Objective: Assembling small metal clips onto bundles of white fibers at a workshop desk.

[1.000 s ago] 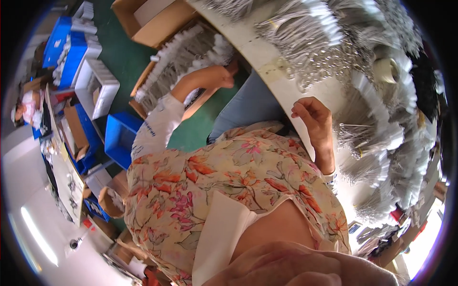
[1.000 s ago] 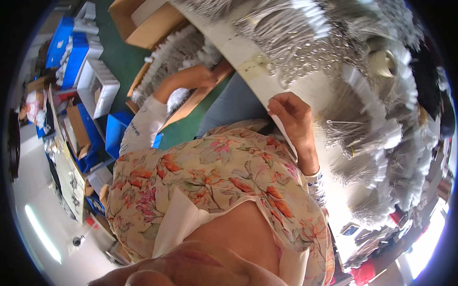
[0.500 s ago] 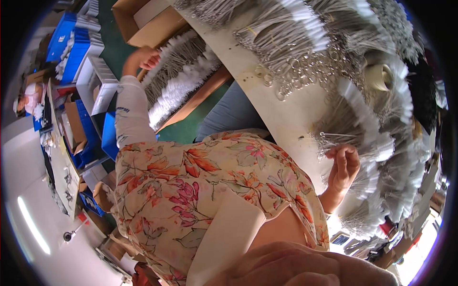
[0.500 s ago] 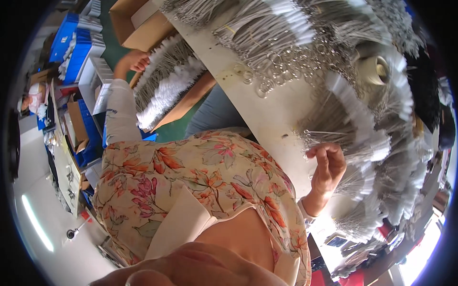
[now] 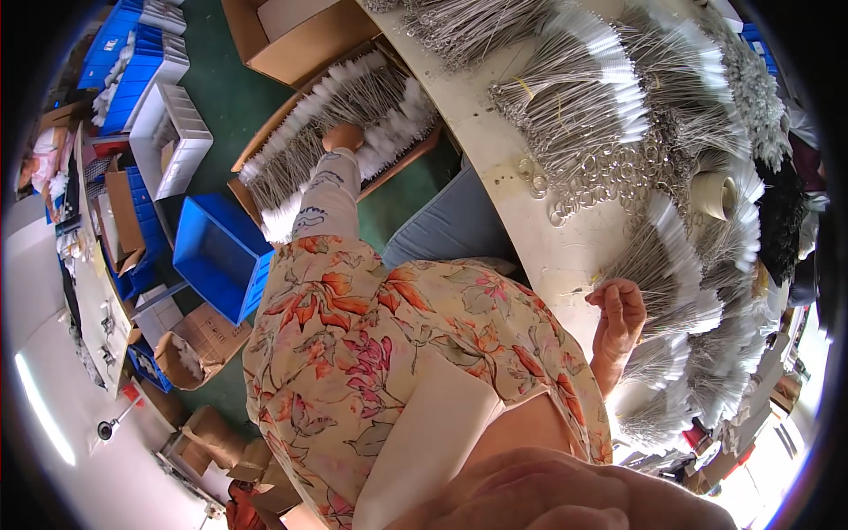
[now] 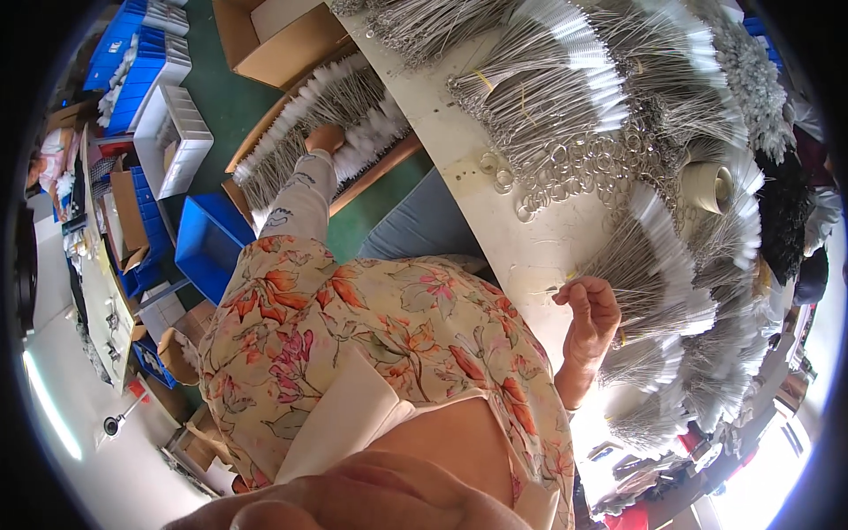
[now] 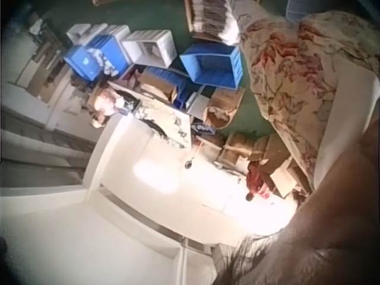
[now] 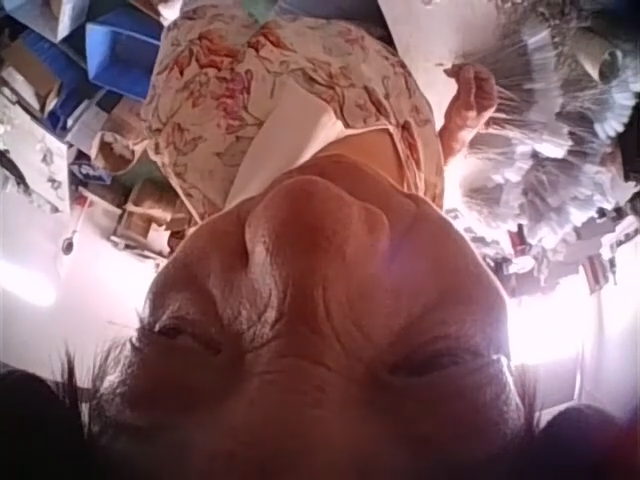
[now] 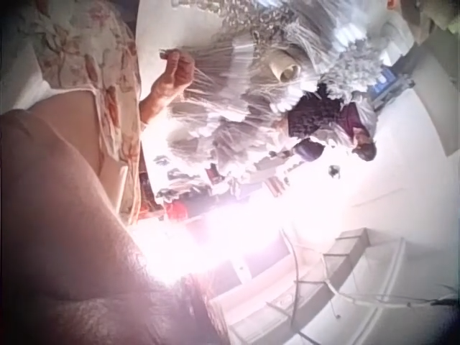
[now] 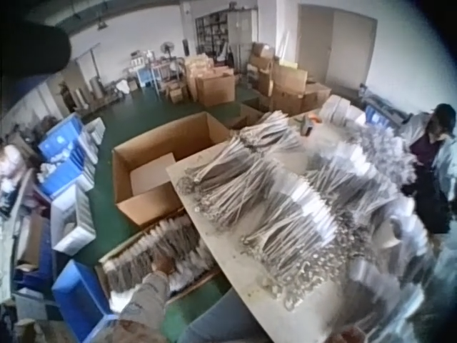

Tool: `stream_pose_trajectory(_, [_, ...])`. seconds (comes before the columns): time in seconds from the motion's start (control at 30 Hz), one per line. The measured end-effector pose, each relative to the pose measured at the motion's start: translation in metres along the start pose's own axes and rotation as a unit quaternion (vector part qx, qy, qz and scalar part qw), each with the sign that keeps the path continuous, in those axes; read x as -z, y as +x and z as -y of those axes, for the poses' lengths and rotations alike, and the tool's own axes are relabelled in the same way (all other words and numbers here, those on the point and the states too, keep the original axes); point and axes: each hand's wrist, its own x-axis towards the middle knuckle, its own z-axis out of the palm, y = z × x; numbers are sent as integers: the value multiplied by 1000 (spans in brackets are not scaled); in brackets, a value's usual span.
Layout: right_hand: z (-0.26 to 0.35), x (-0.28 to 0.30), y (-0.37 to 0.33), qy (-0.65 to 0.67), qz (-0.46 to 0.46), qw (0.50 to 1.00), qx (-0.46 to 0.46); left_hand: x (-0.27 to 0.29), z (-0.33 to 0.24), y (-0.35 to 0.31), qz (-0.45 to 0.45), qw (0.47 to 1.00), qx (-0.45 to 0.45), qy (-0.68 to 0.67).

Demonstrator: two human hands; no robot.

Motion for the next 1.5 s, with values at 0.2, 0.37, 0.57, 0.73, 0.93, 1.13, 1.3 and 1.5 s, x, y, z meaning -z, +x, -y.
stream_pose_trajectory(0.2, [0,-6,3,6,-21,1000,-22,-15,-5,17,65,995,5,-70])
stream_pose_trajectory(0.37, [9,13,8,-25,8,999,-29,-9,75,45,244,820,-242,-458])
stream_pose_trajectory(0.57, [47,84,-4,-40,-59,997,36,221,11,-21,46,982,-140,-116])
stream_pose_trajectory(0.73, [90,140,12,-186,-103,974,79,332,-201,-170,-140,845,-449,-256])
stream_pose_trajectory(0.93, [136,210,54,-329,-152,922,140,300,-430,-179,47,812,-547,-200])
stream_pose_trajectory(1.13, [144,251,98,-426,-184,868,178,264,-524,-78,15,902,-399,-166])
stream_pose_trajectory(1.3, [128,255,173,-499,-146,835,181,243,-524,-83,-7,890,-398,-222])
stream_pose_trajectory(1.5, [119,222,245,-667,-174,715,115,248,-520,-69,-125,894,-413,-125])
